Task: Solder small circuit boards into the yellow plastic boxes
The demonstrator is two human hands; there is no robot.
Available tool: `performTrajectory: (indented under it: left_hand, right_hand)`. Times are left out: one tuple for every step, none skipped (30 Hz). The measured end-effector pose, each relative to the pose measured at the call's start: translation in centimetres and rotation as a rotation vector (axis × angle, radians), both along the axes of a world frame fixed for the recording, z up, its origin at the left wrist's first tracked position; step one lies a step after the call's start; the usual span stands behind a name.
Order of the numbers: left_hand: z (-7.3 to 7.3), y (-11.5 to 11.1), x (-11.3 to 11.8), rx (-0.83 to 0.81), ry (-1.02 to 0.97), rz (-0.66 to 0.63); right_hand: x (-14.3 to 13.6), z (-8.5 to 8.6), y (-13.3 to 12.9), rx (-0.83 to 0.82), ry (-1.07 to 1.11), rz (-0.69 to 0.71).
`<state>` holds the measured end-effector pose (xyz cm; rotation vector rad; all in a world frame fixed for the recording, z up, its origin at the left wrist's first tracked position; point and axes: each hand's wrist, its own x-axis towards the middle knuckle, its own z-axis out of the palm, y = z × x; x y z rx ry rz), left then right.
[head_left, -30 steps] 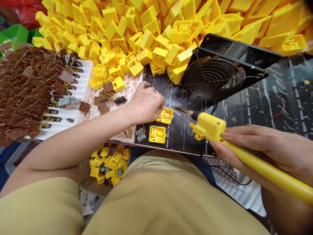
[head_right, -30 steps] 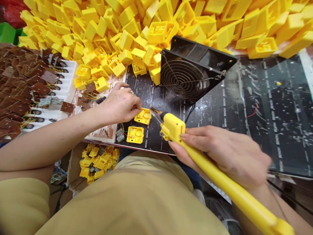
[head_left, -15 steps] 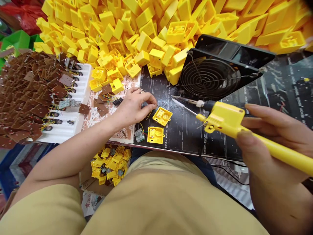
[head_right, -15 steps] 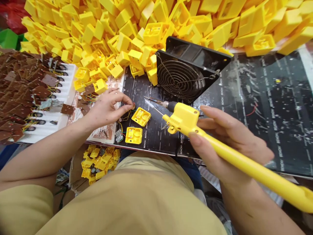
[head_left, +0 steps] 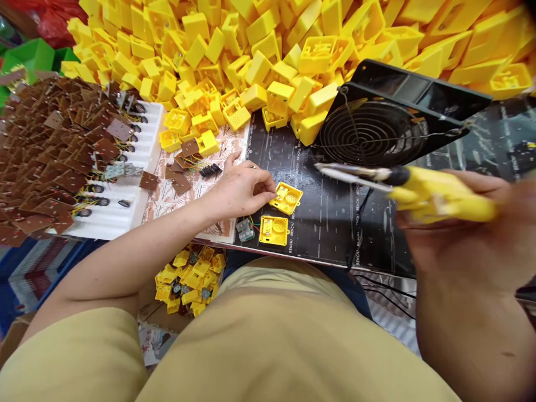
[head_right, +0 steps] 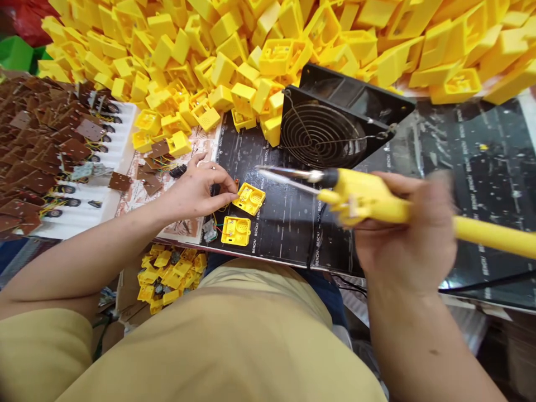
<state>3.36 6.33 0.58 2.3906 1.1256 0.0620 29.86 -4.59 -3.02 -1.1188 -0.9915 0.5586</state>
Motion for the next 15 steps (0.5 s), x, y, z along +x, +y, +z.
performTrajectory:
  left_hand:
    - [0.1, 0.1, 0.0, -0.008, 0.012, -0.003]
    - [0.2, 0.2, 0.1, -0.016, 0.027, -0.014]
    - [0.3, 0.3, 0.2, -0.021, 0.044, -0.029]
    - [0.5, 0.4, 0.3, -0.024, 0.064, -0.047]
    - [0.6, 0.5, 0.4, -0.025, 0.089, -0.066]
    - [0.8, 0.6, 0.6, -0.027, 0.117, -0.084]
    - [0.9, 0.8, 0.7, -0.026, 0.145, -0.101]
    - [1.1, 0.9, 1.0, -0.024, 0.173, -0.116]
    - [1.2, 1.0, 1.2, -0.022, 0.198, -0.129]
    - [1.4, 1.1, 1.4, -0.022, 0.222, -0.139]
    - [1.6, 1.1, 1.7, -0.022, 0.243, -0.148]
    - [1.7, 1.2, 1.9, -0.026, 0.261, -0.154]
    - [1.9, 1.3, 2.1, -0.033, 0.277, -0.161]
    - [2.1, 1.3, 2.3, -0.040, 0.291, -0.166]
    - [2.2, 1.3, 2.4, -0.045, 0.305, -0.172]
  right_hand:
    - [-0.6, 0.3, -0.4, 0.001, 0.020, -0.020]
    - [-1.3, 0.9, -1.1, -0.008, -0.003, -0.029]
    - [-1.9, 1.5, -1.9, -0.037, -0.096, -0.027]
    - [-2.4, 2.2, -2.7, -0.108, -0.209, 0.019]
    - [-2.7, 2.8, -3.6, -0.183, -0.318, 0.019]
    - [-2.8, 3.4, -4.2, -0.268, -0.438, 0.021]
    - [-2.7, 3.9, -4.6, -0.296, -0.530, 0.067]
    - [-2.5, 4.1, -4.8, -0.226, -0.640, 0.154]
    - [-2.1, 4.2, -4.6, -0.119, -0.745, 0.245]
    - [-1.7, 4.2, -4.3, -0.006, -0.837, 0.328]
    - [-1.2, 4.1, -3.8, 0.102, -0.914, 0.390]
    - [-0.9, 4.0, -3.3, 0.177, -0.969, 0.430]
    - [-0.7, 4.0, -2.9, 0.210, -1.001, 0.451]
    - [-0.6, 4.0, -2.6, 0.216, -1.015, 0.452]
    - [-0.7, 4.1, -2.4, 0.201, -1.018, 0.441]
